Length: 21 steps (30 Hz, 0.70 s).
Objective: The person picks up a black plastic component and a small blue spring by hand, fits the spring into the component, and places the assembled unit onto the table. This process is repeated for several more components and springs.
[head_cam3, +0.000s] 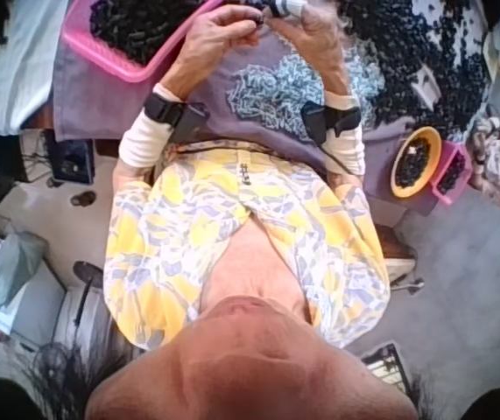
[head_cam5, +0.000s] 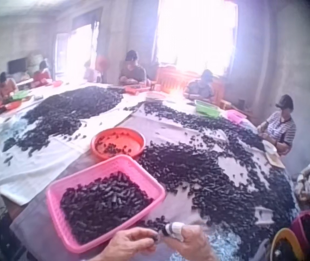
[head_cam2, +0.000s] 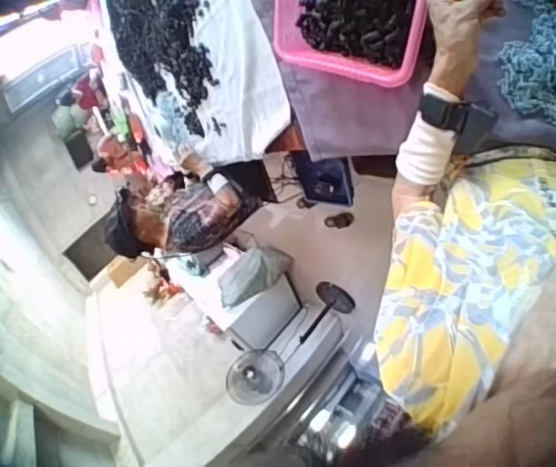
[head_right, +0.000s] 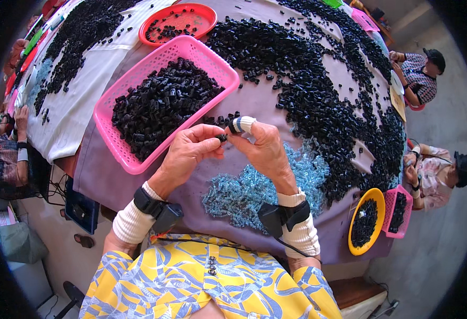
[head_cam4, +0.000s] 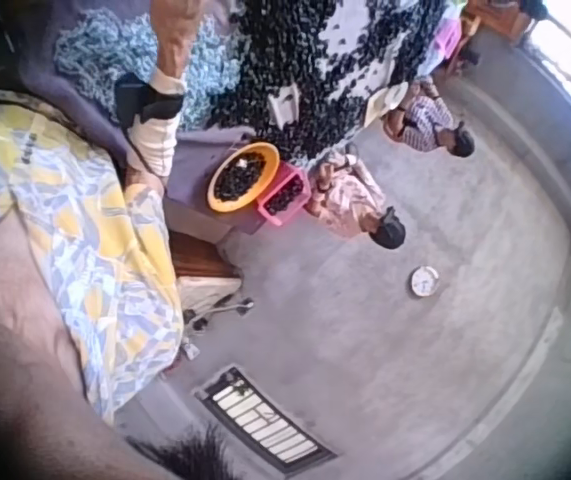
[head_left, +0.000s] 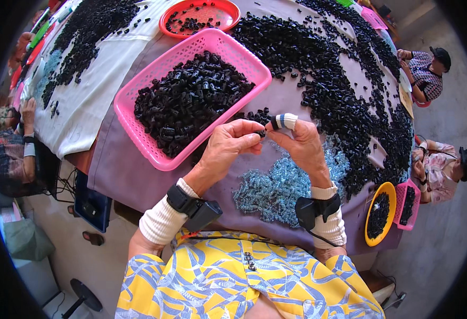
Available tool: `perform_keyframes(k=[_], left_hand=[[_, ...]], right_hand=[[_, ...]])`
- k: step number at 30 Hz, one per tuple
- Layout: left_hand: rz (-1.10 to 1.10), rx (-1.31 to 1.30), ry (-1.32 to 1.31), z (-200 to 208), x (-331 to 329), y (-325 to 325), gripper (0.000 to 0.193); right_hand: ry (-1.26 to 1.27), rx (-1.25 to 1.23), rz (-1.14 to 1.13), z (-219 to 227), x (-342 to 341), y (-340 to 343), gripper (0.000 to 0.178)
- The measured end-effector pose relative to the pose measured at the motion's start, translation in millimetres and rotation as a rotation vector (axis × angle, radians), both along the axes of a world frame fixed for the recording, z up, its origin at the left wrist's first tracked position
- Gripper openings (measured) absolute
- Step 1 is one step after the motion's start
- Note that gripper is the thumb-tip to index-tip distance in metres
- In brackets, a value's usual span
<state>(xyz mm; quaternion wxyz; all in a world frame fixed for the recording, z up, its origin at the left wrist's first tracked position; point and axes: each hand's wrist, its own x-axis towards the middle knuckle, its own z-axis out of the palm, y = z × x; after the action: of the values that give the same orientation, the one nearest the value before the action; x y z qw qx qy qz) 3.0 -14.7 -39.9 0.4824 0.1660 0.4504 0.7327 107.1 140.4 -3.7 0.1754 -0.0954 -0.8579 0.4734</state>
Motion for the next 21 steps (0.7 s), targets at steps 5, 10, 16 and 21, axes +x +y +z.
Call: perform_keyframes(k=[5, 10, 16, 21], left_hand=[[-0.008, -0.015, 0.078, -2, -2, -2, 0.023], [-0.011, -0.033, 0.209, 2, -4, -1, 0.022], [0.007, -0.029, 0.295, 7, -7, 1, 0.022], [0.060, 0.035, 0.345, 22, -12, 2, 0.021]], right_hand=[[0.028, 0.066, 0.043, 0, -5, -2, 0.019], [0.026, 0.167, 0.071, 4, -7, -1, 0.021], [0.017, 0.212, 0.104, 16, -14, -1, 0.021], [0.026, -0.062, 0.120, 19, -25, 4, 0.022]])
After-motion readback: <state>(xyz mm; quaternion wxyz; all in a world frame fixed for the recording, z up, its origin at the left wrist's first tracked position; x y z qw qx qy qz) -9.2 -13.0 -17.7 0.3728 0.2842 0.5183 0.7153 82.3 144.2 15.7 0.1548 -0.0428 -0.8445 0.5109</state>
